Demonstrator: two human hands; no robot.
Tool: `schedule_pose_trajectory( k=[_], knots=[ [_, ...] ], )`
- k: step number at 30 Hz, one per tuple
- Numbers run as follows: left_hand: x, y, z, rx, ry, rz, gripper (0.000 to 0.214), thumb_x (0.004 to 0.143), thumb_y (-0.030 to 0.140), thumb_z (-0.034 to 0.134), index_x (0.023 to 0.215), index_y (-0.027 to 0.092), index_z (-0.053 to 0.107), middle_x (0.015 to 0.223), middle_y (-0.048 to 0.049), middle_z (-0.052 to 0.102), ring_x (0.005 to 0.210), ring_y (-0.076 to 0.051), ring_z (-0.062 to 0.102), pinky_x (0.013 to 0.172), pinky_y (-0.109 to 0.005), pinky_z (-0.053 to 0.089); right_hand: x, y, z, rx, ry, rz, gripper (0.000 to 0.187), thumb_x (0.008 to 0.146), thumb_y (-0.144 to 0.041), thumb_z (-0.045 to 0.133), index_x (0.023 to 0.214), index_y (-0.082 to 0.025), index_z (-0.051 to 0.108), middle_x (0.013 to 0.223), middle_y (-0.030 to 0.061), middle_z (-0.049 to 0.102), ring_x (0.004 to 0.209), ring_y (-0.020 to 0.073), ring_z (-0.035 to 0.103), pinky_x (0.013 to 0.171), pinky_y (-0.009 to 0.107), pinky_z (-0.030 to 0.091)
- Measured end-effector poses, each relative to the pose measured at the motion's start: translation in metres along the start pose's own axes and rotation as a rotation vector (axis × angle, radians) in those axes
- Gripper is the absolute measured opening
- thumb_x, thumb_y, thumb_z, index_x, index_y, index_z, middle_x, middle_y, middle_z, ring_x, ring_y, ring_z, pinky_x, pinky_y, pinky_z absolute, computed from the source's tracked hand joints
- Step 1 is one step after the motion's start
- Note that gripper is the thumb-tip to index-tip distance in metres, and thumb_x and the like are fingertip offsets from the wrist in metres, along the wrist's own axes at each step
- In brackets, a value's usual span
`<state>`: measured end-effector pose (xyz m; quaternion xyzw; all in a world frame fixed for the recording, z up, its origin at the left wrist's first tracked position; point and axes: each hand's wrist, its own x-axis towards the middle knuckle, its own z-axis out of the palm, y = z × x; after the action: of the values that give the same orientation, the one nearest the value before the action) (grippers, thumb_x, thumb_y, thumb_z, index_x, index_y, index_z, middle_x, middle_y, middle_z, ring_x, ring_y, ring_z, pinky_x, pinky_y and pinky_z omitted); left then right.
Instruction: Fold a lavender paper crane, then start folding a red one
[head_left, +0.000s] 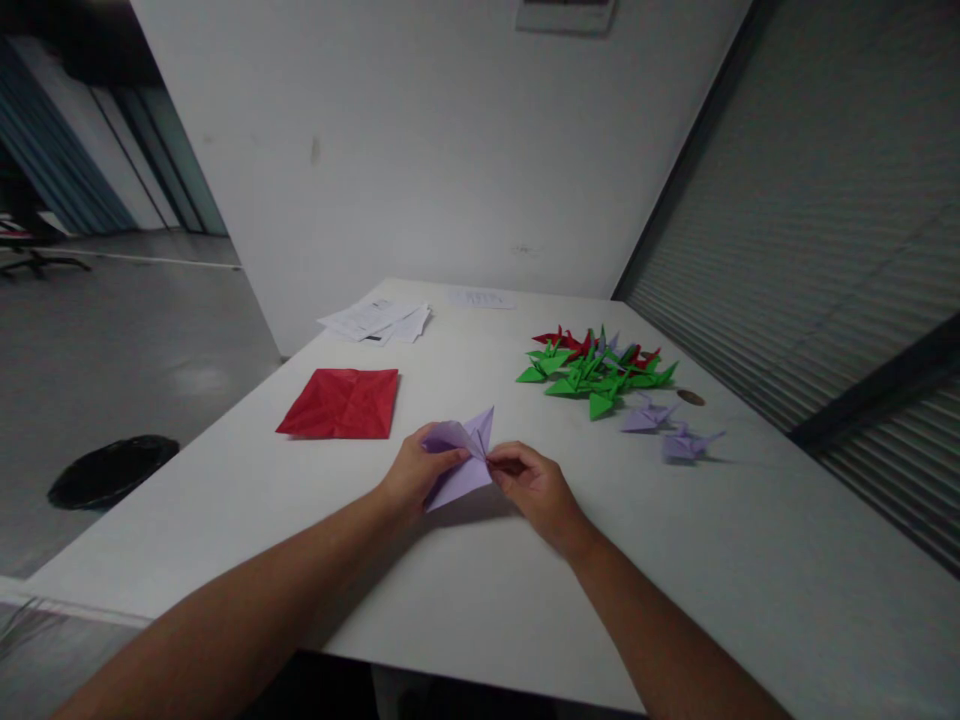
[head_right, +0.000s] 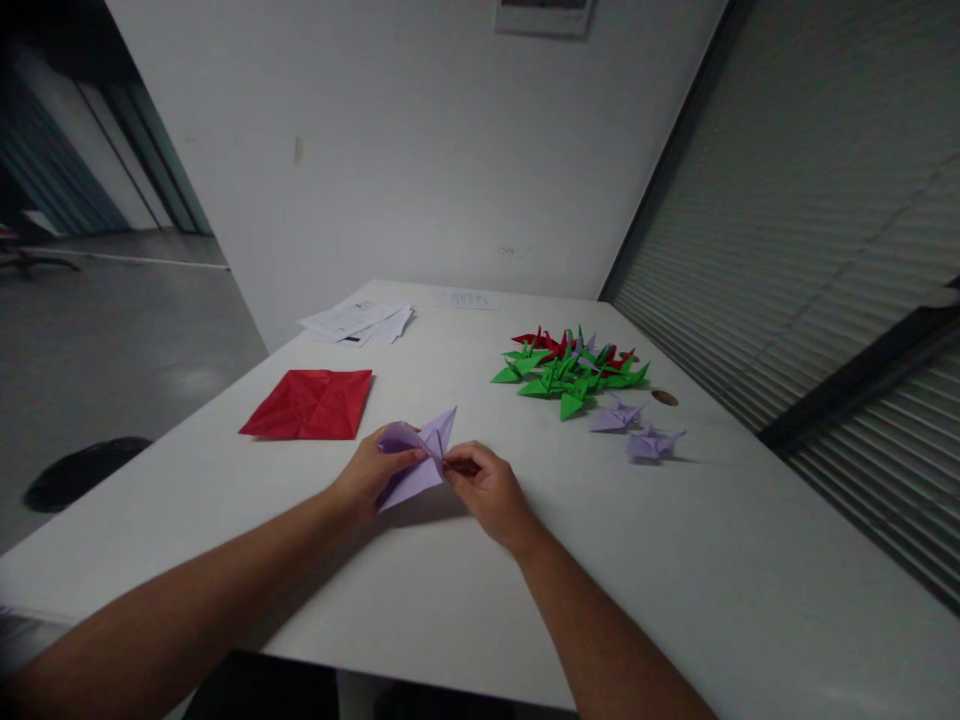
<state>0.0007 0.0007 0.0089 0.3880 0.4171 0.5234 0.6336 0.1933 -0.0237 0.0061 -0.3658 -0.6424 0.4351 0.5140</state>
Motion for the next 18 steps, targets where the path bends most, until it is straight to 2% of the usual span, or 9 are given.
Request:
schedule_pose_trajectory(
  k=[4,8,11,14,16,18],
  knots=[
    [0.0,-0.002,-0.001,0.064,-0.004,0.013,0.035,0.06,0.018,0.085,0.091,0.016,0.069,0.078,-0.0029,0.071,0.07,-0.017,0.066,0.068,-0.028,0.05,-0.002,0.004,-0.007,0.019,-0.058,0.075,0.03,0.082,-0.036,0.073,0.105,-0.02,0.065,0.102,0.0072,0.069,0.098,0.0211,0.068,0.091,0.037,0.056],
    [-0.001,-0.003,0.0,0.125,-0.022,0.002,0.041,0.059,0.015,0.082,0.098,0.015,0.069,0.077,-0.0041,0.072,0.068,-0.017,0.065,0.065,-0.027,0.048,-0.002,0.014,-0.009,-0.04,-0.024,0.128,0.044,0.072,-0.038,0.082,0.107,-0.019,0.062,0.103,0.0081,0.068,0.092,0.0205,0.069,0.083,0.034,0.059],
    [0.0,-0.003,0.0,0.127,-0.039,-0.014,0.042,0.06,0.012,0.078,0.101,0.013,0.071,0.079,-0.0071,0.074,0.07,-0.019,0.066,0.067,-0.029,0.049,-0.001,0.021,-0.008,-0.12,0.049,0.15,0.035,0.073,-0.035,0.079,0.099,-0.019,0.063,0.096,0.0066,0.069,0.086,0.0202,0.07,0.08,0.034,0.059],
    [0.003,-0.004,-0.003,0.188,-0.095,0.0,0.031,0.066,0.016,0.073,0.097,0.011,0.075,0.088,-0.0111,0.076,0.076,-0.021,0.067,0.072,-0.031,0.049,0.002,0.024,-0.009,-0.233,0.107,0.138,0.019,0.076,-0.028,0.071,0.09,-0.018,0.065,0.087,0.0055,0.07,0.081,0.0206,0.069,0.075,0.033,0.058],
    [0.007,-0.005,-0.007,0.307,-0.166,0.015,0.026,0.073,0.022,0.068,0.095,0.012,0.077,0.087,-0.0106,0.076,0.076,-0.021,0.067,0.072,-0.032,0.048,0.003,0.023,-0.012,-0.337,0.132,0.118,0.01,0.076,-0.021,0.065,0.086,-0.018,0.067,0.083,0.0045,0.07,0.079,0.0203,0.068,0.073,0.032,0.056],
    [0.01,-0.005,-0.012,0.496,-0.205,0.08,0.024,0.074,0.023,0.067,0.094,0.016,0.079,0.084,-0.0084,0.075,0.075,-0.022,0.066,0.072,-0.033,0.048,0.004,0.021,-0.014,-0.457,0.147,0.102,0.01,0.074,-0.014,0.061,0.08,-0.018,0.068,0.078,0.0031,0.069,0.075,0.0195,0.066,0.07,0.03,0.053]
  ],
)
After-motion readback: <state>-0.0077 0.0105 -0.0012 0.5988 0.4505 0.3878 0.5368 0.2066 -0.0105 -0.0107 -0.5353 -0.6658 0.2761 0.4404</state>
